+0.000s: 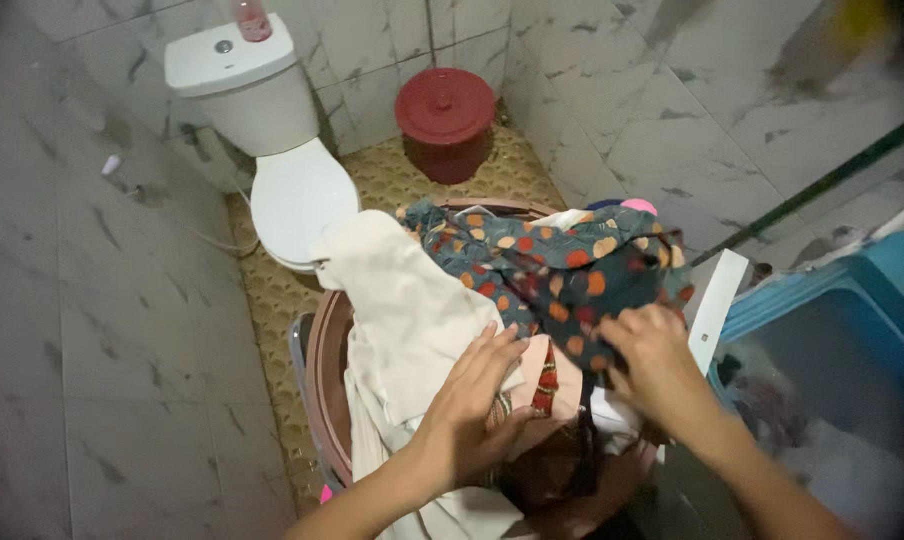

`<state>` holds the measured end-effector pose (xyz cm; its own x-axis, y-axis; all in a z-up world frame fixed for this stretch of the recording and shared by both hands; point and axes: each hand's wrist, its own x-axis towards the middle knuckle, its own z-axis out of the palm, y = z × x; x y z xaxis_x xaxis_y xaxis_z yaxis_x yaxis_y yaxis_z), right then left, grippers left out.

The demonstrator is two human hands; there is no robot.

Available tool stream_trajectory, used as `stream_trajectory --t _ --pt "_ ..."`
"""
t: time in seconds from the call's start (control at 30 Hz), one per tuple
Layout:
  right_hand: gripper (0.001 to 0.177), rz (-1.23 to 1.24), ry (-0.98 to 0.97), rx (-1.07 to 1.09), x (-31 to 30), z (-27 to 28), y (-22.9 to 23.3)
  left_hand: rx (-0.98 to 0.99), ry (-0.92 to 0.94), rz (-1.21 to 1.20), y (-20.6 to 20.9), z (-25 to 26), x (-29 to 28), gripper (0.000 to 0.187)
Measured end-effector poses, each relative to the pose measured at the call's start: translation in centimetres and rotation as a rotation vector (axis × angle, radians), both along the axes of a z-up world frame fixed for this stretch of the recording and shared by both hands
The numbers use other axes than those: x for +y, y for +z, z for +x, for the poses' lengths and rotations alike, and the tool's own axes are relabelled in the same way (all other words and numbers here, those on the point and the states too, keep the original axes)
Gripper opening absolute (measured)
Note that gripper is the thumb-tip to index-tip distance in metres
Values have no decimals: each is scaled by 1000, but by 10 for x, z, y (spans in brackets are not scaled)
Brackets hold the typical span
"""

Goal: The person folds various garments by hand and places them into a pink basin. They handle multiple items including a black top, a light green shirt, a patterned top, and a white shirt, folding each one before stacking them in the basin.

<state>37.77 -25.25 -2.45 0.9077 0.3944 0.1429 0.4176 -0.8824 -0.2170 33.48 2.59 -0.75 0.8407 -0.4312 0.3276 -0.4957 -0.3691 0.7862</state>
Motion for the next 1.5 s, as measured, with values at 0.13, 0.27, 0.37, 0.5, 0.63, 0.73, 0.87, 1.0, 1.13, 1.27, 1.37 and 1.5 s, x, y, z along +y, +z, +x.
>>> stream_trajectory --t 0.13,0.27,0.37,0.5,0.63,0.73,0.87,1.0,1.13,1.27,1.37,1.5 --pt "39 337 108 241 -9 -39 -11 -64 -33 6 -3 21 -2 86" --pt "32 505 118 417 -11 -78 -15 -62 -187 -43 -8 25 4 78" --pt "55 656 -56 515 -13 -80 2 282 -170 -62 -10 16 13 57" --pt "86 1016 -31 641 -13 -73 37 -95 -105 -40 -2 -8 19 53" --pt "96 705 -101 319 -9 -67 45 -255 -164 11 16 -41 9 49" --pt "64 757 188 377 -19 -73 37 -288 -166 26 29 -65 -6 48" --pt "23 817 412 457 -44 -92 9 -129 -103 -226 32 -108 -21 60" --pt "10 959 288 532 -107 -127 2 150 734 -302 7 -142 -70 53" --pt "16 1012 643 596 -149 -152 2 240 840 -53 -21 -168 -98 92" --pt "28 607 437 696 -163 -176 7 318 874 314 -30 -207 -122 62" --pt "34 302 191 828 -155 -198 5 581 911 450 -24 -242 -139 37" --pt "51 336 385 521 -138 -225 4 194 719 61 -16 -299 -164 39"
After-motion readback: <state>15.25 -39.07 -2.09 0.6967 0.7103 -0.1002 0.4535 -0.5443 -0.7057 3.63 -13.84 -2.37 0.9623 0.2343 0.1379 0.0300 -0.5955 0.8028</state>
